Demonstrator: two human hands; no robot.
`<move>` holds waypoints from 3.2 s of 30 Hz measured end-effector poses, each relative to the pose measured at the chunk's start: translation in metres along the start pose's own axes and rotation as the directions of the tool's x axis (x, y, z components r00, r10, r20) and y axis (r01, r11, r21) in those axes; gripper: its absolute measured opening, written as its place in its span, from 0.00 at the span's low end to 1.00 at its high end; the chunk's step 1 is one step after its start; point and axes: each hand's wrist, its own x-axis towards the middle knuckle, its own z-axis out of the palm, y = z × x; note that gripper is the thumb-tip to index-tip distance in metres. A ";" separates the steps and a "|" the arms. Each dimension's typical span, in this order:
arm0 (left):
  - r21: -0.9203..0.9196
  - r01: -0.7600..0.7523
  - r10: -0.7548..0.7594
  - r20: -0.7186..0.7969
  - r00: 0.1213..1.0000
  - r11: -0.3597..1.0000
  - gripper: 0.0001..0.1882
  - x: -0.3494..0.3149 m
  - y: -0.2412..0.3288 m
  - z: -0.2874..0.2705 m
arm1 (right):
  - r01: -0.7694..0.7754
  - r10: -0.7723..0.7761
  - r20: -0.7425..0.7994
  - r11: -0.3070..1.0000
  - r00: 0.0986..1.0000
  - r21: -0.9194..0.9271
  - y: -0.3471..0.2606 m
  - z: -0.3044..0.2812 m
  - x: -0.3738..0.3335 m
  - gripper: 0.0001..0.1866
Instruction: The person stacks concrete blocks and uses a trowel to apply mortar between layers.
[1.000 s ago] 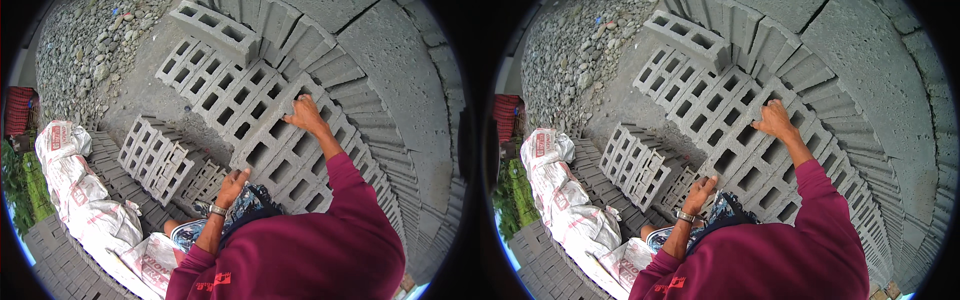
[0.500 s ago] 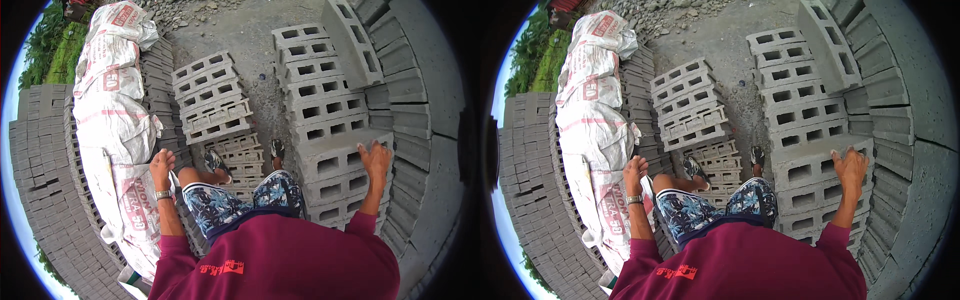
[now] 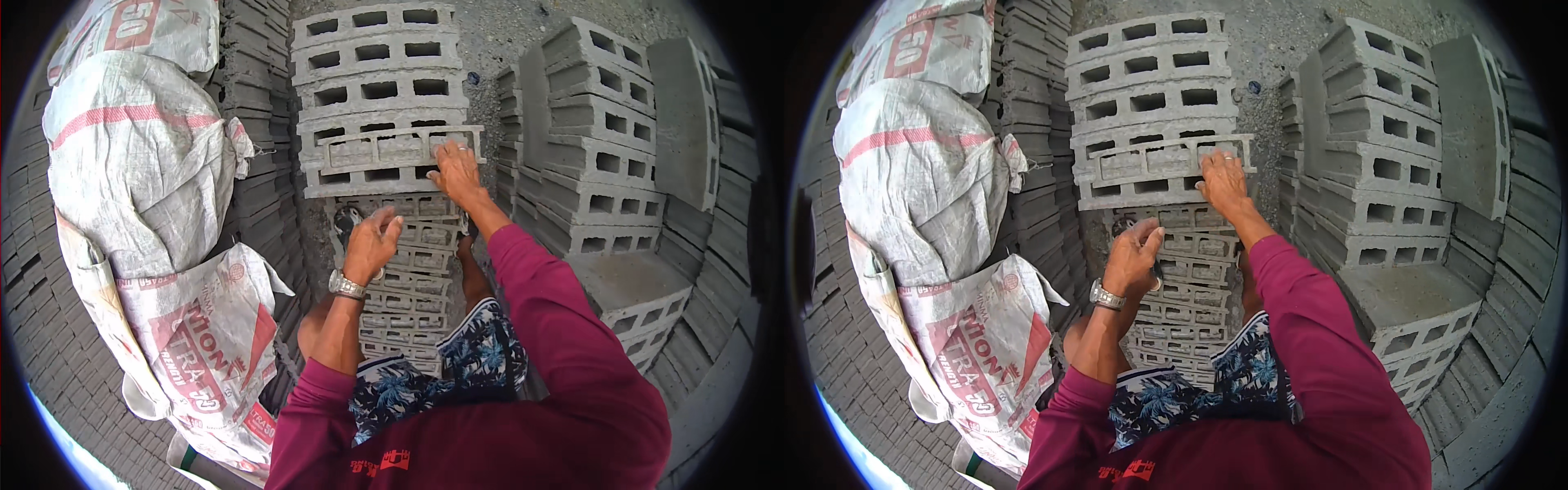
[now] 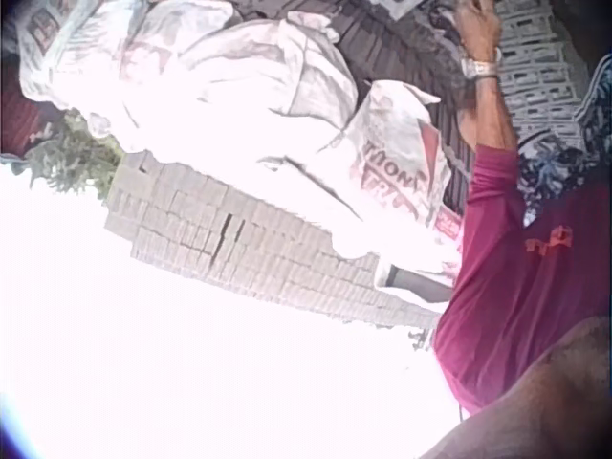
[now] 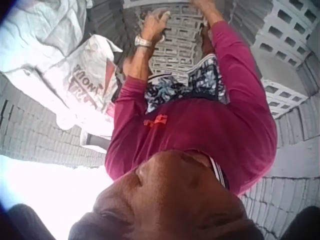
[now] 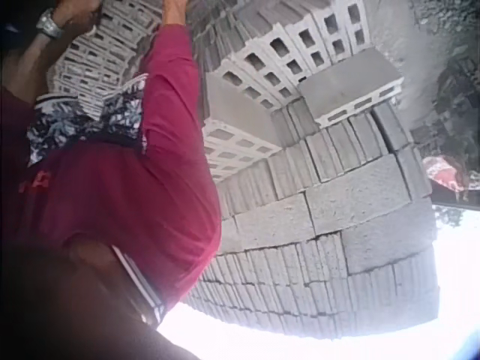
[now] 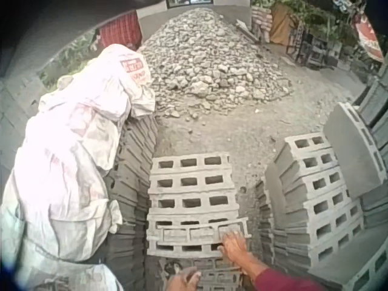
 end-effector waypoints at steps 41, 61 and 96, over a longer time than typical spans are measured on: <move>0.147 0.102 0.006 -0.595 0.804 0.984 0.19 0.103 -0.057 0.128 | -0.118 0.152 0.030 0.610 0.988 0.784 -0.100 0.031 0.100 0.31; 0.248 -0.081 0.197 -0.492 0.848 0.965 0.29 0.096 0.037 0.131 | -0.333 0.913 0.133 0.004 0.386 0.943 0.083 -0.047 -0.036 0.28; 0.304 0.129 -0.054 -0.244 0.968 0.944 0.29 0.097 0.025 0.156 | -0.320 0.875 0.083 0.084 0.477 0.944 0.109 0.017 -0.029 0.25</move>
